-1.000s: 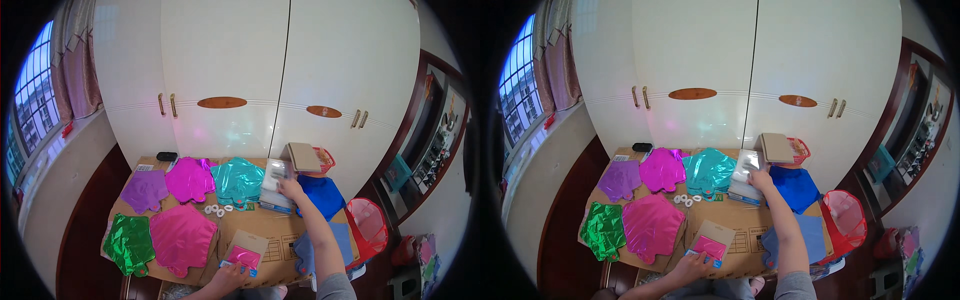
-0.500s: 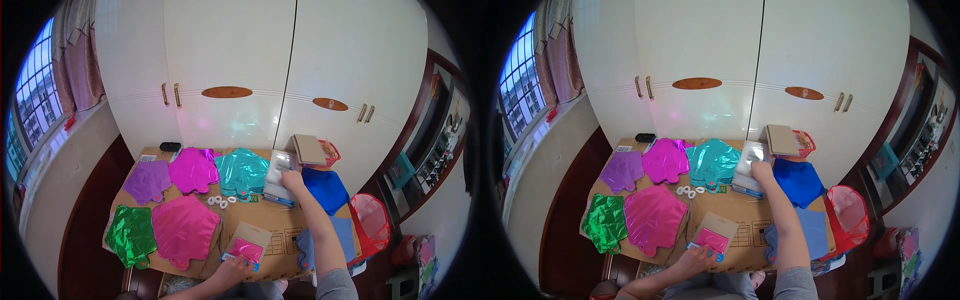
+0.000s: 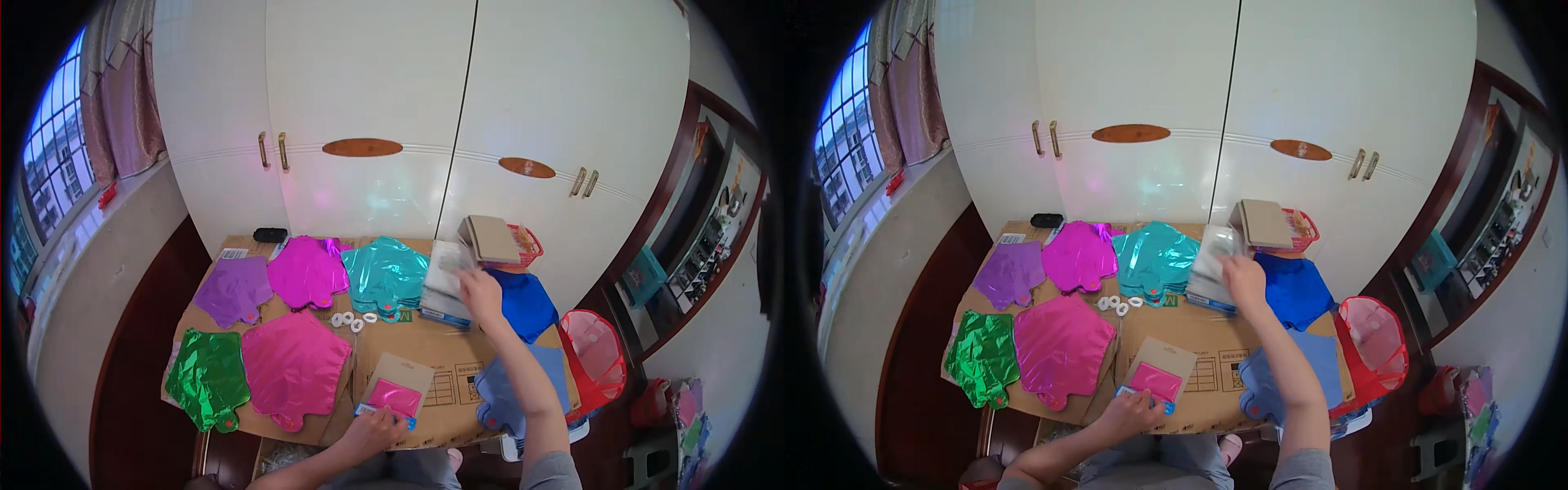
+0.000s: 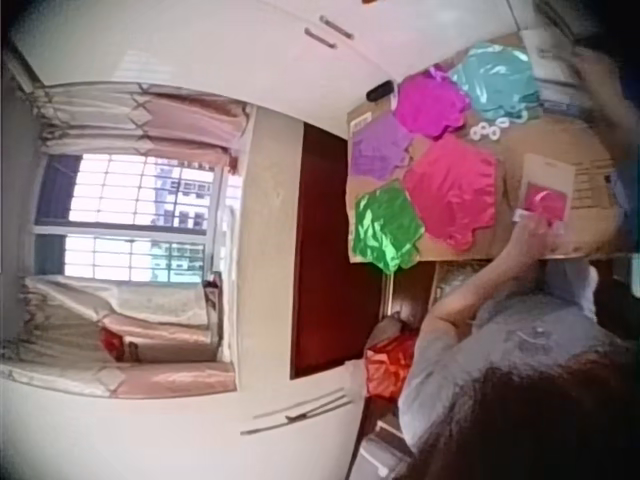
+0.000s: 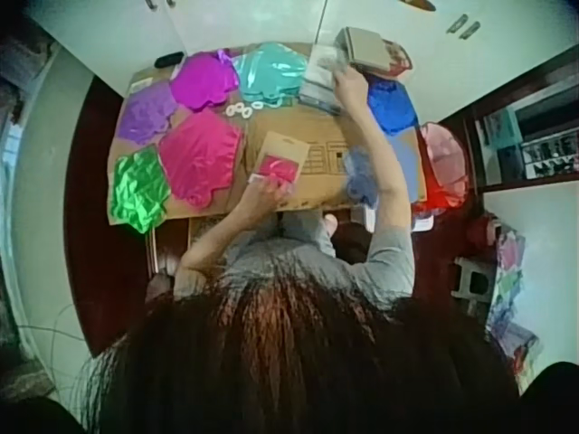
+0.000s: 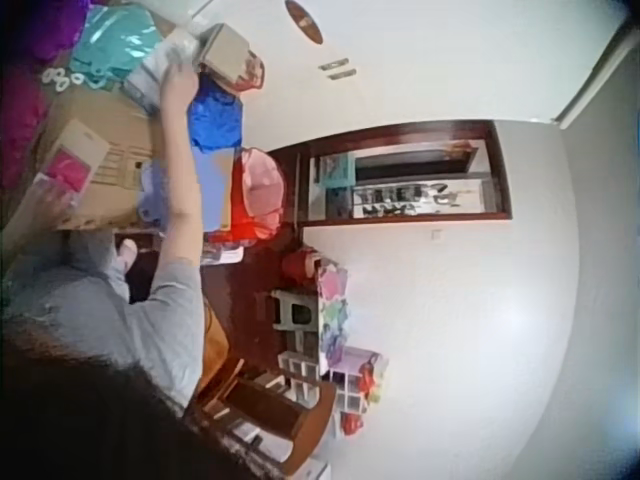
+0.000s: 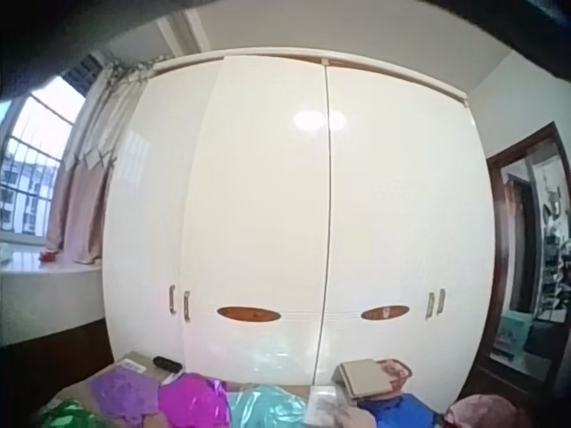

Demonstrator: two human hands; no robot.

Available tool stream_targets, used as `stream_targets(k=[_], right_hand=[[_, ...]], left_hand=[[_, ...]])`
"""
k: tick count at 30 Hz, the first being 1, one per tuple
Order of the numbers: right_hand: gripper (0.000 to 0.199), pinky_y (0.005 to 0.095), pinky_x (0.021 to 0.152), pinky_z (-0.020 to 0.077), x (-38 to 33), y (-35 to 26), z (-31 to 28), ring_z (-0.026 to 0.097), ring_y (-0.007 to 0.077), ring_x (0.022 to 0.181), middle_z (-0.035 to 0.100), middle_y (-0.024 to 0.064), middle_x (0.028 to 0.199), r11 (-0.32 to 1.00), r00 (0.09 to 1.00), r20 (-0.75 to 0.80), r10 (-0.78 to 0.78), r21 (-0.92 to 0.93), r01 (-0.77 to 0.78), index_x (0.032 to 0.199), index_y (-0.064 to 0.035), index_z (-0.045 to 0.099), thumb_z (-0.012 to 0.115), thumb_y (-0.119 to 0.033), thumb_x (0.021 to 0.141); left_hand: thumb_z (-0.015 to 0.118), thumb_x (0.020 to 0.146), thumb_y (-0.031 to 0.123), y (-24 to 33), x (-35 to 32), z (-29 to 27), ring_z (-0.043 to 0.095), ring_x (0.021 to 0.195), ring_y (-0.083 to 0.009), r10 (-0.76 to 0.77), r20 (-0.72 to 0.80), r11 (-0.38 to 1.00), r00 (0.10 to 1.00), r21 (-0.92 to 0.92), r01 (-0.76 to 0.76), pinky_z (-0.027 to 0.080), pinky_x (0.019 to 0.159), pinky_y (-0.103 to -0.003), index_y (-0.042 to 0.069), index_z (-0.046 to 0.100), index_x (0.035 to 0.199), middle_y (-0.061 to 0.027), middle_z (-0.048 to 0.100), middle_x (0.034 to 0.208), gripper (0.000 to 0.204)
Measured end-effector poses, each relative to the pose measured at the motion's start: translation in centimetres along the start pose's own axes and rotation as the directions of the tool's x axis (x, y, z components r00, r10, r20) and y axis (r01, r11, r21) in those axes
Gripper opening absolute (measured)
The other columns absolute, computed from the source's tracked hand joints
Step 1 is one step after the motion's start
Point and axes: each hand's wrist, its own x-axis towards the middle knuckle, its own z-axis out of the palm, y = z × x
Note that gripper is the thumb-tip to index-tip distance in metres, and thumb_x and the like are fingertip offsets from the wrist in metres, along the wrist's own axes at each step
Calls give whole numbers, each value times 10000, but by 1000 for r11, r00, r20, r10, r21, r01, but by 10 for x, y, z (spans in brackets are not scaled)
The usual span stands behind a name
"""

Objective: Folding colorful plastic bags and placing them into clear plastic retail packaging envelopes.

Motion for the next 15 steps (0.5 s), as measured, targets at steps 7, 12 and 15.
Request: stream_targets(k=[7,12,15], right_hand=[[180,407,657,487,-97,-78,-25,596,228,774,555,68,793,943,854,514,-78,-241,231,909,-71,613,604,-145,744],[230,384,730,502,-102,-125,-34,607,292,867,597,138,876,907,825,561,-62,377,-189,970,-5,600,603,-123,773],[285,373,765,504,-119,-139,-15,604,314,925,613,145,931,563,639,766,-77,562,-606,1063,-9,594,585,-120,800]], left_hand=[[576,740,185,4,-10,9,642,632,-206,-24,-122,999,992,24,27,499,501,-291,91,595,893,-179,640,889,180],[577,730,182,14,-13,7,648,673,-209,-66,-104,994,992,78,75,513,508,-291,72,598,915,-181,641,899,217],[578,730,180,19,-13,10,648,682,-204,-86,-124,992,988,85,97,523,517,-295,67,603,927,-176,638,907,229]])
